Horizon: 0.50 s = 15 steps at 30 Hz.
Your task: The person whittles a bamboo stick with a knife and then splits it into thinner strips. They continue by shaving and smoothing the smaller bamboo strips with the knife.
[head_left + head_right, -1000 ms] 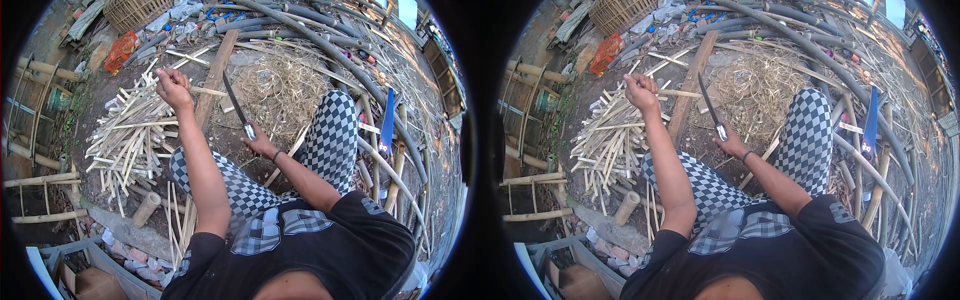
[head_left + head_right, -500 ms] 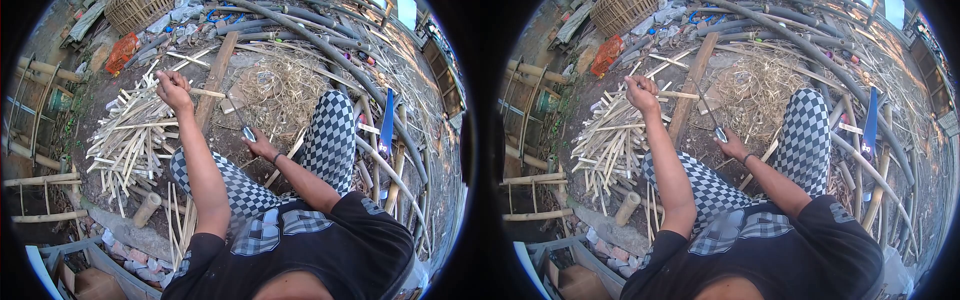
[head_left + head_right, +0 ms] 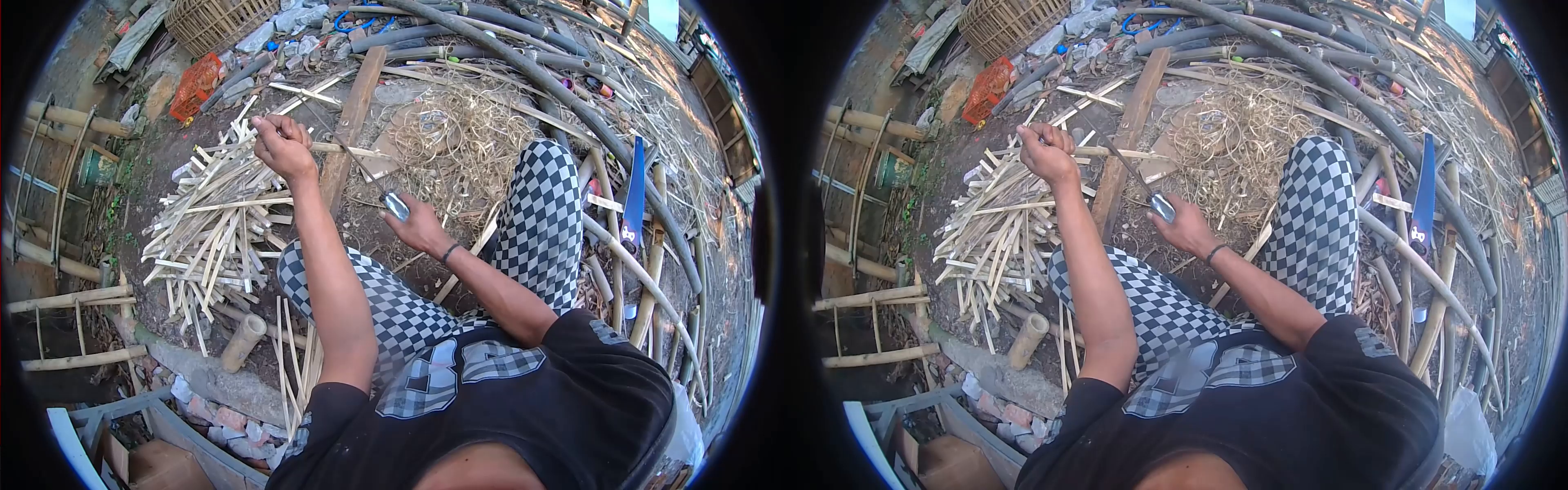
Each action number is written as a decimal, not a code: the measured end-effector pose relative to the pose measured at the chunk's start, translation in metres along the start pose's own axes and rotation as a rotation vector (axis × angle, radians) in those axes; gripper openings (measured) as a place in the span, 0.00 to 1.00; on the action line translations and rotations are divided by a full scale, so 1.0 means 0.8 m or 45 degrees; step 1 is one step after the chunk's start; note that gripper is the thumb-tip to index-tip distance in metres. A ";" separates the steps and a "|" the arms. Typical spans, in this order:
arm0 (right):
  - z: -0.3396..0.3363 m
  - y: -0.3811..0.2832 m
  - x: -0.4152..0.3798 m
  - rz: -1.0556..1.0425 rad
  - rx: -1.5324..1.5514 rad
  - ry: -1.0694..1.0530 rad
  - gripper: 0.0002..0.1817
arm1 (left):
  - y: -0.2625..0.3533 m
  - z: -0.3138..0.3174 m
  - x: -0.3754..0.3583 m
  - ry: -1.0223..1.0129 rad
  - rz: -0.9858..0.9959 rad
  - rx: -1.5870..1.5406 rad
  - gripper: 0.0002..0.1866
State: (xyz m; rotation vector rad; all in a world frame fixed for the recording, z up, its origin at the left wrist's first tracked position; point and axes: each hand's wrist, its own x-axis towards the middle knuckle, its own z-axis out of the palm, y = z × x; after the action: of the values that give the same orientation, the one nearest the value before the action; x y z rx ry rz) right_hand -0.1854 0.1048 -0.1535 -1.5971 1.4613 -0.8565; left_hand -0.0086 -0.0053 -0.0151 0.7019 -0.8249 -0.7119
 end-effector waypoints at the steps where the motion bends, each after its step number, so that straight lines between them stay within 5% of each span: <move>1: -0.002 -0.007 0.000 -0.054 0.038 -0.023 0.22 | -0.001 0.000 0.001 -0.002 0.000 -0.007 0.29; 8: 0.063 0.161 0.020 0.120 0.047 0.062 0.20 | 0.006 -0.014 0.003 -0.014 -0.064 -0.046 0.28; 15: 0.025 0.069 0.022 0.245 -0.125 -0.077 0.19 | -0.001 -0.017 0.004 -0.028 -0.013 -0.003 0.28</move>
State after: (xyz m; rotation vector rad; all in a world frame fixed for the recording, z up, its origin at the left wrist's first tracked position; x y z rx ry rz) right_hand -0.1915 0.0883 -0.2120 -1.5102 1.6048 -0.6297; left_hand 0.0041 -0.0047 -0.0208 0.6975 -0.8405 -0.7307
